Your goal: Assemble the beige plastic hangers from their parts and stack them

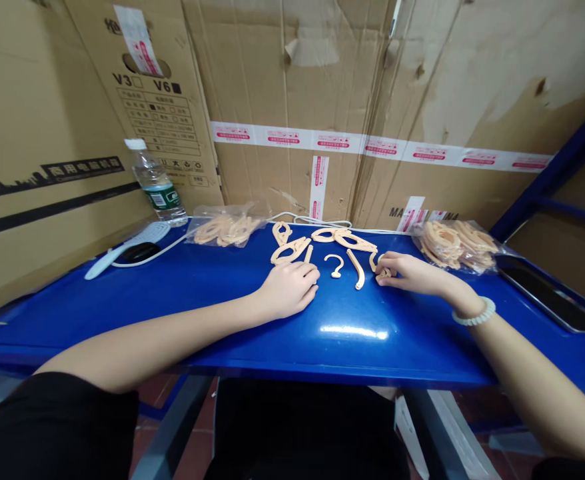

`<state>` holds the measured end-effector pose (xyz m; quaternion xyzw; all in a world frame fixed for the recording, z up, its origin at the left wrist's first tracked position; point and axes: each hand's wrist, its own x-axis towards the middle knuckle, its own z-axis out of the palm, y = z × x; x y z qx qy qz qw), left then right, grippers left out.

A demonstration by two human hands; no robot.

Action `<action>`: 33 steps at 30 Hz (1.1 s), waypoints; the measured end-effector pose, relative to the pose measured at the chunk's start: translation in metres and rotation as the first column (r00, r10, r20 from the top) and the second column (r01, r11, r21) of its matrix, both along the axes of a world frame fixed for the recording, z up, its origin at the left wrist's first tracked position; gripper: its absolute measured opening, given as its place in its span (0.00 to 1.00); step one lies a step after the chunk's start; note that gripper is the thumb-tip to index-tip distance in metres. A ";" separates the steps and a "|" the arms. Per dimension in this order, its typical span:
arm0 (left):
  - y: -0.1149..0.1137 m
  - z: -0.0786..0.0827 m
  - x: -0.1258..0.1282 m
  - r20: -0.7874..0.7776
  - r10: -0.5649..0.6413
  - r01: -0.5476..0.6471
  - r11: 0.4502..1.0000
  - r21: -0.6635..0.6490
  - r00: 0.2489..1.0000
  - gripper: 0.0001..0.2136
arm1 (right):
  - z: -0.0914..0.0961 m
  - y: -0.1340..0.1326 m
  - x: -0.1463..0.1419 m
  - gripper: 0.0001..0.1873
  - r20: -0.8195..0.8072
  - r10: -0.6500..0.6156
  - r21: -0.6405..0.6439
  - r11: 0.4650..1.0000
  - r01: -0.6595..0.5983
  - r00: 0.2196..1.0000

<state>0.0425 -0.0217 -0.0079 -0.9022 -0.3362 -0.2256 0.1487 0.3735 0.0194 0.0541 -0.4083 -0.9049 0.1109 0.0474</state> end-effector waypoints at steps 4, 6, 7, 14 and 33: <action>-0.001 0.000 0.000 0.008 -0.007 0.007 1.000 -0.005 1.000 0.08 | 0.001 -0.001 0.000 0.17 0.012 -0.001 -0.019 1.000 0.001 1.000; -0.001 -0.001 0.000 0.014 -0.009 0.009 1.000 -0.004 1.000 0.08 | 0.001 -0.002 0.001 0.17 0.009 -0.001 -0.027 1.000 0.002 1.000; -0.001 -0.001 0.000 0.017 -0.008 0.008 1.000 -0.004 1.000 0.08 | 0.001 -0.002 0.001 0.17 0.007 -0.002 -0.027 1.000 0.003 1.000; -0.002 0.000 0.001 0.010 0.001 -0.001 1.000 -0.015 1.000 0.08 | 0.001 -0.003 0.000 0.13 -0.013 -0.001 -0.031 1.000 0.001 1.000; -0.004 0.000 0.000 0.005 0.006 -0.006 0.998 -0.066 1.000 0.10 | -0.006 -0.009 -0.006 0.10 -0.008 -0.073 -0.023 0.997 0.073 0.997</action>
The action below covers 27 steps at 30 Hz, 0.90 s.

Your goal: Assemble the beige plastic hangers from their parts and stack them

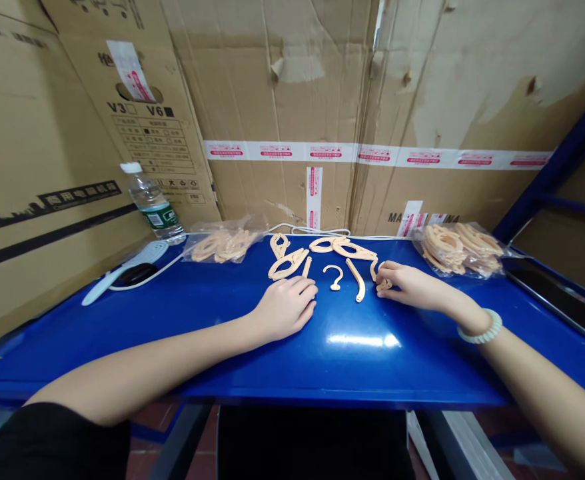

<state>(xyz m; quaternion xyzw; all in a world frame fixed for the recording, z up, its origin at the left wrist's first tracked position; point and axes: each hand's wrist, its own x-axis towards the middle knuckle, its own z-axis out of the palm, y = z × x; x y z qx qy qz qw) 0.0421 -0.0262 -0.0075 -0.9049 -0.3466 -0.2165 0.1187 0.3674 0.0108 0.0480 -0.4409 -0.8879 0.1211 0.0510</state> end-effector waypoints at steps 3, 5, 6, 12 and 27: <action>-0.001 0.001 0.000 -0.006 0.003 -0.003 1.000 -0.007 1.000 0.10 | 0.000 -0.001 -0.001 0.09 0.011 -0.005 0.021 1.000 0.004 1.000; -0.001 0.001 0.000 -0.016 0.008 -0.008 1.000 -0.007 1.000 0.10 | 0.000 0.000 -0.001 0.09 0.014 -0.003 0.014 1.000 0.002 1.000; -0.001 0.002 0.000 -0.020 0.011 -0.011 1.000 -0.004 1.000 0.10 | 0.000 0.000 -0.002 0.09 0.016 -0.002 0.013 1.000 0.002 1.000; -0.002 0.002 -0.001 -0.022 0.024 -0.024 0.999 0.027 0.999 0.10 | 0.000 0.000 -0.004 0.08 0.049 -0.026 0.057 0.998 0.023 0.998; 0.000 -0.003 -0.001 0.060 0.024 -0.029 0.996 0.083 0.998 0.10 | 0.007 -0.003 -0.014 0.06 0.029 -0.037 0.081 0.996 0.034 0.999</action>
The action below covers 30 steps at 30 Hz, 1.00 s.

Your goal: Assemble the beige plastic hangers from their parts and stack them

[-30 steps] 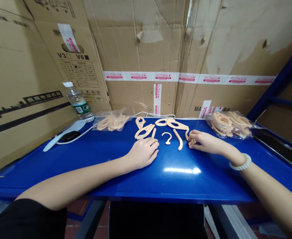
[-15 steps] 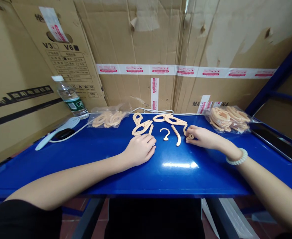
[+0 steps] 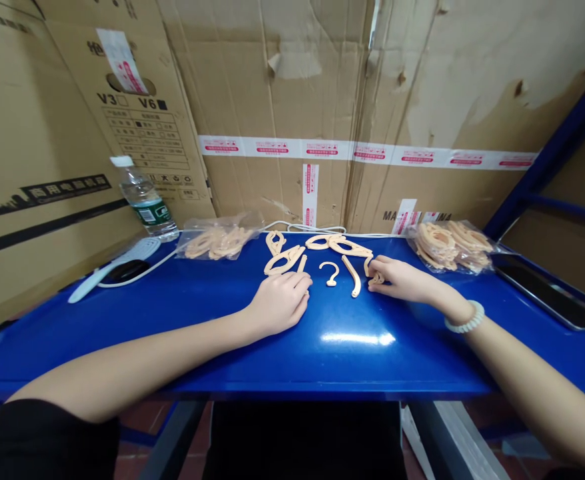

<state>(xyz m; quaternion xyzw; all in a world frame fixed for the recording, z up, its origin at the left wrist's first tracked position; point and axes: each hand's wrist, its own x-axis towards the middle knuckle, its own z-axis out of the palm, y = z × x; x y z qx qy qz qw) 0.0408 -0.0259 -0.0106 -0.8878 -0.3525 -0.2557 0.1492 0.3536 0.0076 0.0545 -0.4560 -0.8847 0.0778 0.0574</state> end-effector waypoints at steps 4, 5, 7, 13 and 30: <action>0.001 0.001 0.001 0.002 0.007 -0.007 1.000 0.009 1.000 0.10 | -0.002 0.006 0.007 0.11 -0.022 0.011 -0.012 1.000 -0.011 1.000; 0.001 0.001 0.001 0.003 0.007 -0.007 1.000 0.008 1.000 0.09 | -0.002 0.007 0.009 0.12 -0.028 0.019 -0.013 1.000 -0.020 0.999; 0.002 0.001 0.001 0.013 0.005 -0.006 1.000 0.002 1.000 0.09 | -0.002 0.009 0.012 0.14 -0.047 0.041 -0.018 0.999 -0.042 0.998; 0.003 0.002 0.001 0.042 -0.002 0.003 0.999 -0.034 0.999 0.08 | -0.001 0.010 0.016 0.15 -0.074 0.067 -0.038 0.997 -0.070 0.995; 0.040 0.041 -0.037 0.183 0.007 0.035 0.974 -0.224 0.983 0.12 | 0.004 0.014 0.021 0.19 -0.098 0.120 -0.097 0.987 -0.129 0.988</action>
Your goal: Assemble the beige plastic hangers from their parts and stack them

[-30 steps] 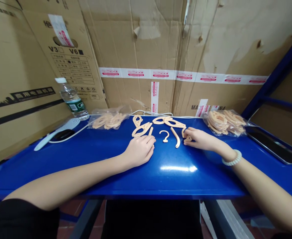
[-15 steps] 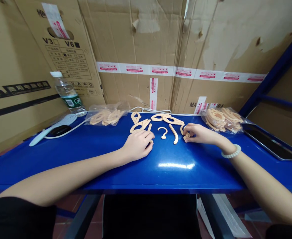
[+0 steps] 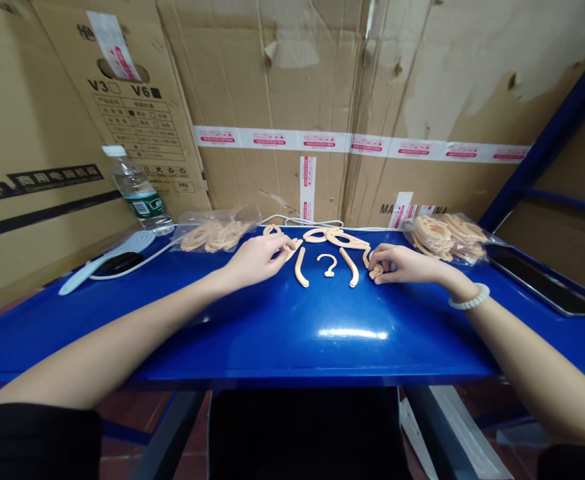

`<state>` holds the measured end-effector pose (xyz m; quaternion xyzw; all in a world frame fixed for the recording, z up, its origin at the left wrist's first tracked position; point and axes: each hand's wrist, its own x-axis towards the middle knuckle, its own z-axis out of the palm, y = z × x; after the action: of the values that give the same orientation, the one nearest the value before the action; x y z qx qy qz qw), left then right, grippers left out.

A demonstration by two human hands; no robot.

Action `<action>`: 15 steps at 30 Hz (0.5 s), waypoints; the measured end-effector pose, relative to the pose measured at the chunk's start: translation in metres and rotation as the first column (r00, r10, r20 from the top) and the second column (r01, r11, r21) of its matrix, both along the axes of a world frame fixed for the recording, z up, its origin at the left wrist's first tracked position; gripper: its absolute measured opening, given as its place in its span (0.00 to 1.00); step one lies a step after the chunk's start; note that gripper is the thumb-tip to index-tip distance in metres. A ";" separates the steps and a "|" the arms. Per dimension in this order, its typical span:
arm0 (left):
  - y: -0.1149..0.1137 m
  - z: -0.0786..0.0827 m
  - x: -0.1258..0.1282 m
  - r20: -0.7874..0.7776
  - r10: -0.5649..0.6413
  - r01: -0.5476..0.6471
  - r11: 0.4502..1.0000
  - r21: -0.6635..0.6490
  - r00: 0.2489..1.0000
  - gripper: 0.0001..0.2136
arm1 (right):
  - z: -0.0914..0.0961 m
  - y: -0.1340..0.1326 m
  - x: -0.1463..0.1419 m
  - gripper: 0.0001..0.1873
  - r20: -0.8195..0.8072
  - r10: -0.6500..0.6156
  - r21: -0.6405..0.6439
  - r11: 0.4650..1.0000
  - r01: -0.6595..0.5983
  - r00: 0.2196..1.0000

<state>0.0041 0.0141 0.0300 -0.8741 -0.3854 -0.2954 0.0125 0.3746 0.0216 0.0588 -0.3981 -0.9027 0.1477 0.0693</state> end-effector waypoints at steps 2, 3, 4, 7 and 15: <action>0.013 0.007 -0.012 -0.034 -0.071 0.070 0.997 -0.022 0.997 0.12 | 0.002 -0.001 -0.001 0.19 -0.093 -0.008 0.053 0.998 0.013 0.996; 0.019 0.009 -0.017 -0.045 -0.088 0.086 0.995 -0.043 0.995 0.12 | 0.003 -0.001 -0.002 0.18 -0.150 -0.011 0.102 0.994 0.027 0.989; 0.024 0.010 -0.021 -0.061 -0.103 0.099 0.993 -0.064 0.993 0.12 | 0.003 -0.001 -0.002 0.18 -0.204 -0.011 0.156 0.987 0.044 0.979; 0.032 0.008 -0.027 -0.101 -0.095 0.086 0.992 -0.098 0.990 0.12 | 0.001 0.000 -0.004 0.16 -0.288 -0.005 0.272 0.958 0.086 0.958; 0.033 -0.023 -0.016 -0.262 0.143 -0.153 0.988 -0.021 0.955 0.18 | -0.006 -0.003 -0.015 0.12 -0.326 0.035 0.334 0.939 0.081 0.945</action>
<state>-0.0117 0.0467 0.0072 -0.8740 -0.4508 -0.1687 0.0669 0.3597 0.0187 0.0528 -0.3606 -0.8856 0.0514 0.2881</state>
